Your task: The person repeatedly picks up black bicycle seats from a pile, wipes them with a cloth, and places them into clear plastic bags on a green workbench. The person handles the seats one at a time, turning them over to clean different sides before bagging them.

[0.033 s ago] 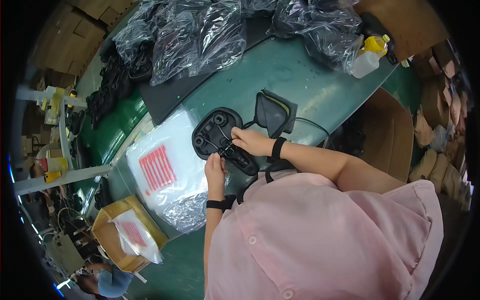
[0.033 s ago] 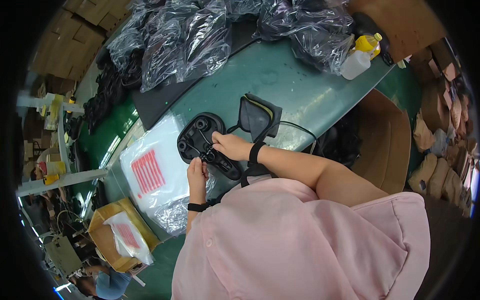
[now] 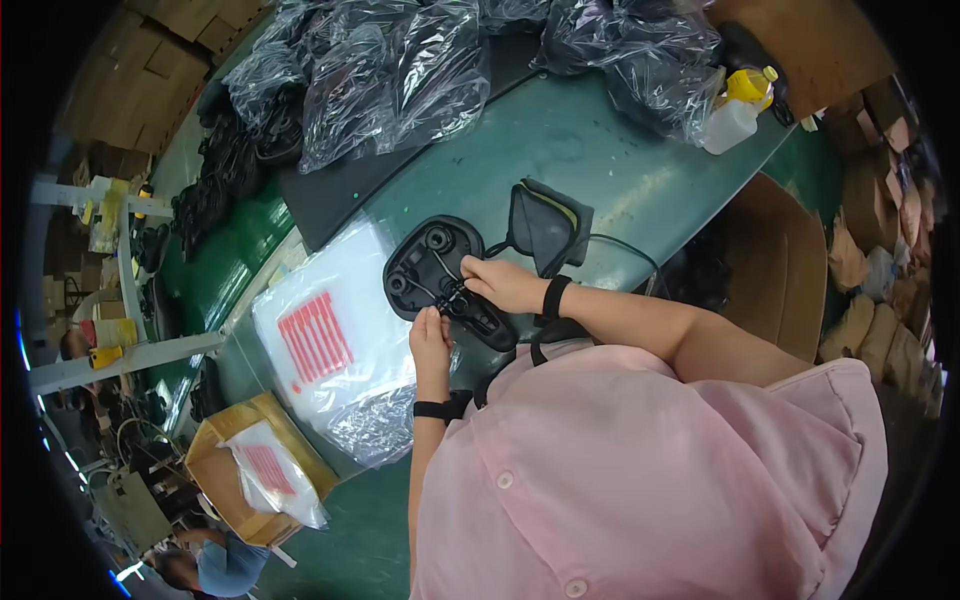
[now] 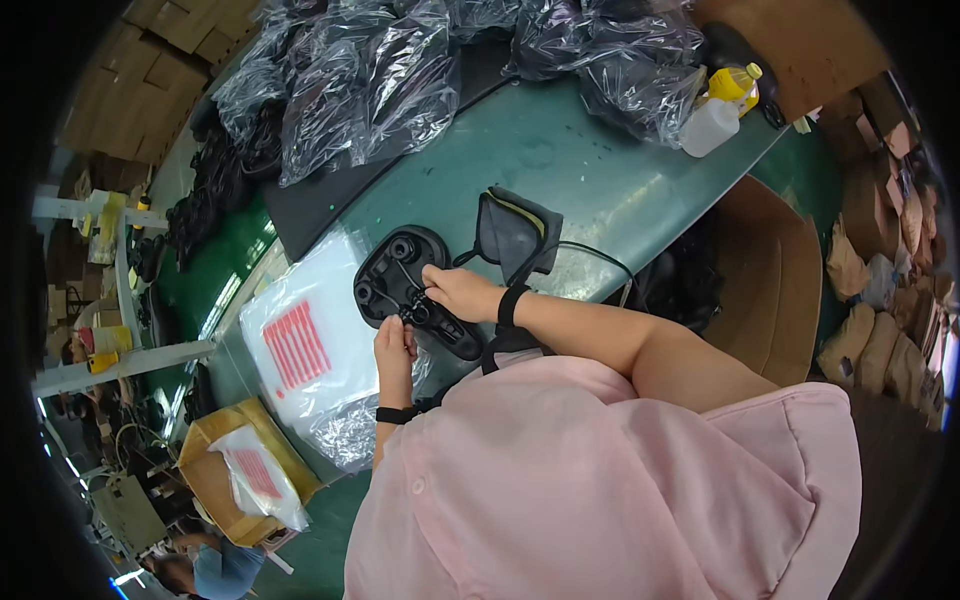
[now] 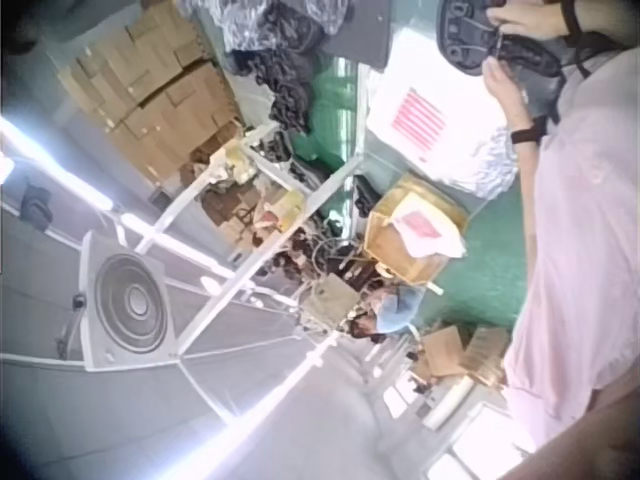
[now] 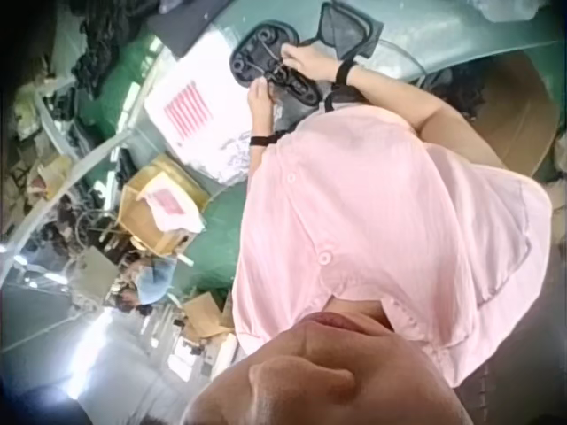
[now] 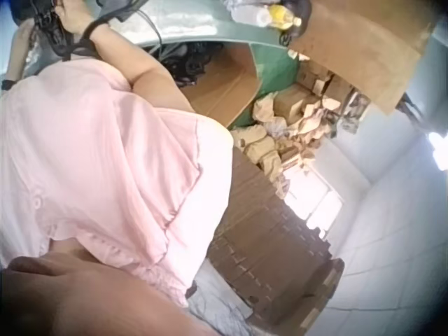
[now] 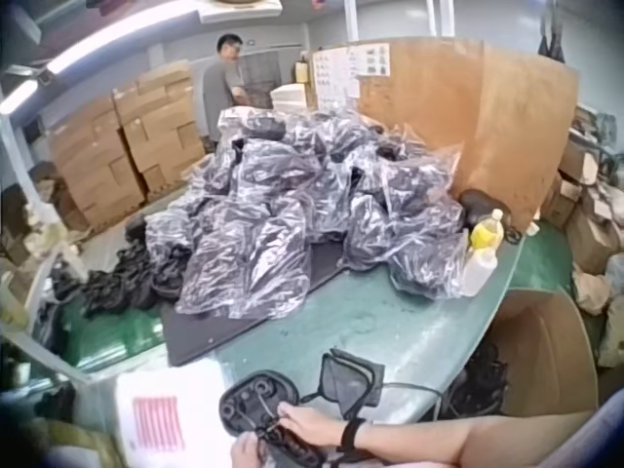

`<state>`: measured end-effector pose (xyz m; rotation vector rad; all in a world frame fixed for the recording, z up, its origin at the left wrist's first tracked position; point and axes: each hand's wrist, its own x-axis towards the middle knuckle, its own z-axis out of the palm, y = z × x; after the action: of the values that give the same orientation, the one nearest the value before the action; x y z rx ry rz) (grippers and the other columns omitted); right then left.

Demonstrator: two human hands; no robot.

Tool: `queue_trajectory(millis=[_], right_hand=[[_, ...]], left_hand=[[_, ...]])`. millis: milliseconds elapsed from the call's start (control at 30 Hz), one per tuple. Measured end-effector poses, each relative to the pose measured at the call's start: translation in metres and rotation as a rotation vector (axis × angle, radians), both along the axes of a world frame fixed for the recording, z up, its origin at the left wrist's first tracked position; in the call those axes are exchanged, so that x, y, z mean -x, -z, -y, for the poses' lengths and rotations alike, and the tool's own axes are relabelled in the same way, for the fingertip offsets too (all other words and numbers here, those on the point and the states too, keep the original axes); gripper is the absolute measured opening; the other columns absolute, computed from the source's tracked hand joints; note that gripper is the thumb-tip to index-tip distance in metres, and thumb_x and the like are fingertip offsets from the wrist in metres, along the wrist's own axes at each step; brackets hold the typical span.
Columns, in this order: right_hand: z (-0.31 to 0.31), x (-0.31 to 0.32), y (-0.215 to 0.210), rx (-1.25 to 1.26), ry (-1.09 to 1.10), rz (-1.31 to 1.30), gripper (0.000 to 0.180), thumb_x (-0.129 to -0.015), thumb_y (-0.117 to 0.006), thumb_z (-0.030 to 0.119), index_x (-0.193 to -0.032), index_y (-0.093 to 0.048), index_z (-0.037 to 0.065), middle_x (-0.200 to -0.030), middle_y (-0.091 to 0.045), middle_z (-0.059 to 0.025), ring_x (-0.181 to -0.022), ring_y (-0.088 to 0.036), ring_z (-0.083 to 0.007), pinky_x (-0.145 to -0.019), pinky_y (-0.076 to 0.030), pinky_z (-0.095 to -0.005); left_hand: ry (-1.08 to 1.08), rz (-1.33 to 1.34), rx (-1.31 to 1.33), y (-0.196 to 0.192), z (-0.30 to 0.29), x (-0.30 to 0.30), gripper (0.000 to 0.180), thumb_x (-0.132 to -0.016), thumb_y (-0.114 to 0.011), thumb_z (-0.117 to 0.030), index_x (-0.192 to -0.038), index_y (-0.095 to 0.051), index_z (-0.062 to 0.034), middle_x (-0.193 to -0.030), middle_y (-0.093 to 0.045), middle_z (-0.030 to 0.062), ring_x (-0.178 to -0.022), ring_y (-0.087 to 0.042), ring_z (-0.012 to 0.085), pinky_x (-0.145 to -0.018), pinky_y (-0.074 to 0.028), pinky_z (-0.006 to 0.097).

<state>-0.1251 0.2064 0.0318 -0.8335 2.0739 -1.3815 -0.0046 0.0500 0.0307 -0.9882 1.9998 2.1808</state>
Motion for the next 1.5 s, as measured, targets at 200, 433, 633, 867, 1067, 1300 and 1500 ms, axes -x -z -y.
queue_trajectory(millis=[200,433,633,867,1067,1300,1500], right_hand=[[0.008,-0.008,0.008,0.048,0.086,-0.034,0.015,-0.093,-0.045,0.018,-0.091,-0.046,0.003,-0.077,-0.054,-0.0176,-0.077,-0.055,-0.0366,-0.068,-0.042,-0.0417],[0.021,-0.016,0.017,0.075,0.255,0.057,0.022,-0.091,-0.047,0.021,-0.084,-0.051,0.001,-0.076,-0.056,-0.0206,-0.077,-0.054,-0.0417,-0.068,-0.042,-0.0459],[-0.017,-0.01,0.012,0.048,0.338,0.761,0.024,-0.091,-0.051,0.031,-0.094,-0.054,0.008,-0.075,-0.05,0.0007,-0.066,-0.049,-0.0095,-0.055,-0.043,-0.0261],[0.007,-0.026,0.041,-0.339,0.041,0.256,0.048,-0.066,-0.069,0.014,-0.105,-0.052,-0.007,-0.095,-0.06,-0.0271,-0.089,-0.057,-0.0454,-0.083,-0.046,-0.045],[0.01,-0.035,-0.027,0.024,0.097,0.124,0.07,-0.064,-0.068,0.008,-0.125,-0.033,-0.002,-0.095,-0.059,-0.024,-0.091,-0.059,-0.0403,-0.079,-0.047,-0.0437],[0.031,-0.024,-0.1,0.047,0.023,-0.115,0.077,-0.062,-0.066,0.004,-0.131,-0.032,0.005,-0.09,-0.06,-0.0198,-0.083,-0.061,-0.0374,-0.072,-0.048,-0.0398],[0.029,-0.014,-0.088,-0.014,0.056,-0.142,0.076,-0.06,-0.067,0.004,-0.13,-0.035,0.005,-0.092,-0.061,-0.0204,-0.084,-0.061,-0.0362,-0.074,-0.048,-0.0379]], left_hand=[[0.0,-0.057,0.006,0.0,-0.003,0.0,0.028,-0.098,-0.044,-0.027,-0.076,-0.049,-0.0099,-0.061,-0.04,-0.0069,-0.051,-0.036,0.002,-0.045,-0.03,0.017],[-0.099,-0.182,0.112,0.023,-0.008,-0.002,0.024,-0.098,-0.045,-0.023,-0.081,-0.05,-0.0072,-0.065,-0.039,-0.0073,-0.056,-0.037,0.0028,-0.048,-0.031,0.019],[-0.198,-0.04,0.337,0.025,0.024,-0.011,0.026,-0.097,-0.044,-0.032,-0.098,-0.051,-0.0076,-0.075,-0.05,-0.0012,-0.058,-0.047,0.007,-0.048,-0.038,0.021],[-0.237,0.007,0.065,0.03,0.039,0.019,0.034,-0.094,-0.044,-0.032,-0.116,-0.049,-0.0067,-0.096,-0.061,0.0071,-0.076,-0.063,0.017,-0.055,-0.051,0.029],[-0.364,-0.328,-0.417,-0.003,0.027,0.019,0.036,-0.097,-0.042,-0.03,-0.12,-0.049,-0.0026,-0.108,-0.06,0.0076,-0.093,-0.061,0.0188,-0.075,-0.052,0.031],[0.121,0.063,0.842,0.031,0.103,-0.008,0.044,-0.087,-0.053,-0.019,-0.122,-0.045,0.0061,-0.114,-0.056,0.0173,-0.101,-0.053,0.0336,-0.092,-0.042,0.042],[0.094,0.344,1.233,0.027,0.036,-0.02,0.063,-0.076,-0.061,-0.009,-0.132,-0.036,0.004,-0.127,-0.042,0.0271,-0.11,-0.045,0.0413,-0.089,-0.042,0.046]])
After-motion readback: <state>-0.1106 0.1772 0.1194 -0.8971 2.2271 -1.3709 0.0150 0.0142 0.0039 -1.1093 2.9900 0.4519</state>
